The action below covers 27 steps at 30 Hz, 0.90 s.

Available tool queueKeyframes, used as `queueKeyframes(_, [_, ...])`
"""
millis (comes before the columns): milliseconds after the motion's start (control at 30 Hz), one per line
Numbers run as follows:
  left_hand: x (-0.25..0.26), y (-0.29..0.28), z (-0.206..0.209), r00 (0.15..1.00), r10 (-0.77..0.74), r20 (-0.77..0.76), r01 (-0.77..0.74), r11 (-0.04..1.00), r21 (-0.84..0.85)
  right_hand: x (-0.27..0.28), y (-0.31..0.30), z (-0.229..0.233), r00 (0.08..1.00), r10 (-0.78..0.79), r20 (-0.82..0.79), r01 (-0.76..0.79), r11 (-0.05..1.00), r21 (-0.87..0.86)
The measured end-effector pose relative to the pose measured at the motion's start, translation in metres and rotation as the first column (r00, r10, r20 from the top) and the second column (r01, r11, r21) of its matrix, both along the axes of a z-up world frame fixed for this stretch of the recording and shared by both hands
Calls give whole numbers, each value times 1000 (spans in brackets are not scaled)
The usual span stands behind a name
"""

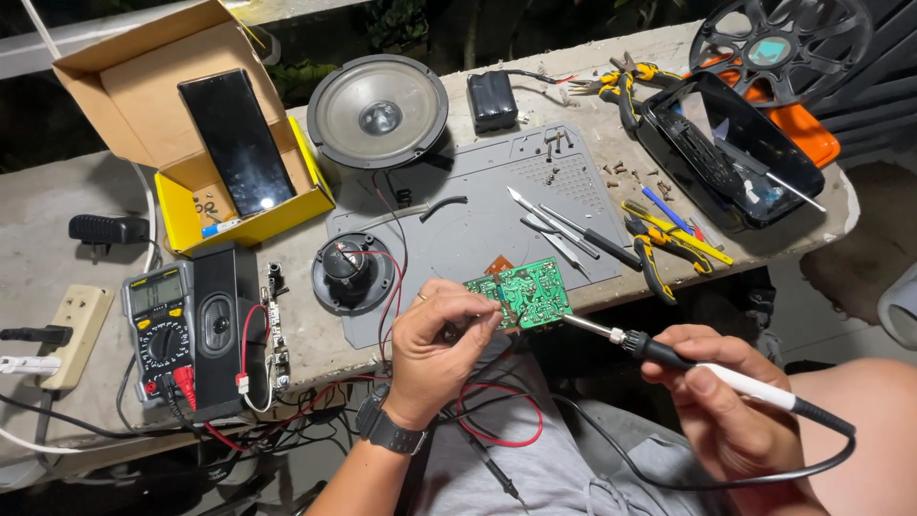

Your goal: The person is soldering a green circuit board using a soldering iron and solder wire. They hold the board in one hand and apply heat and solder to various points on the board's surface. The workspace includes a multimeter, a speaker, and various tools.

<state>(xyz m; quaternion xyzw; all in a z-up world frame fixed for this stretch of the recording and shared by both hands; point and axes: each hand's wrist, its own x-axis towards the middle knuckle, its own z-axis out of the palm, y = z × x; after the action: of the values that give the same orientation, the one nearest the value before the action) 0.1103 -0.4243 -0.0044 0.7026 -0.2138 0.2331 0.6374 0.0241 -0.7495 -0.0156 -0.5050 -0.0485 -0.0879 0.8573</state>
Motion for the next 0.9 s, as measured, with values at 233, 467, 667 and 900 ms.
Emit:
queueKeyframes(233, [-1,3,0,996,-4,-94,2,1000,-23,2,14,-14,983,-116,-145,112,993,-36])
queueKeyframes(467, [0,2,-1,993,-23,-115,21,1000,-22,2,28,-5,987,-147,-67,136,980,-144])
queueKeyframes(667, [-1,-2,-2,982,-37,-184,12,991,-133,2,36,54,859,-12,511,454,477,-752])
queueKeyframes(900, [1,-8,-12,984,-55,-168,8,964,-267,76,64,84,644,390,659,417,543,-729])
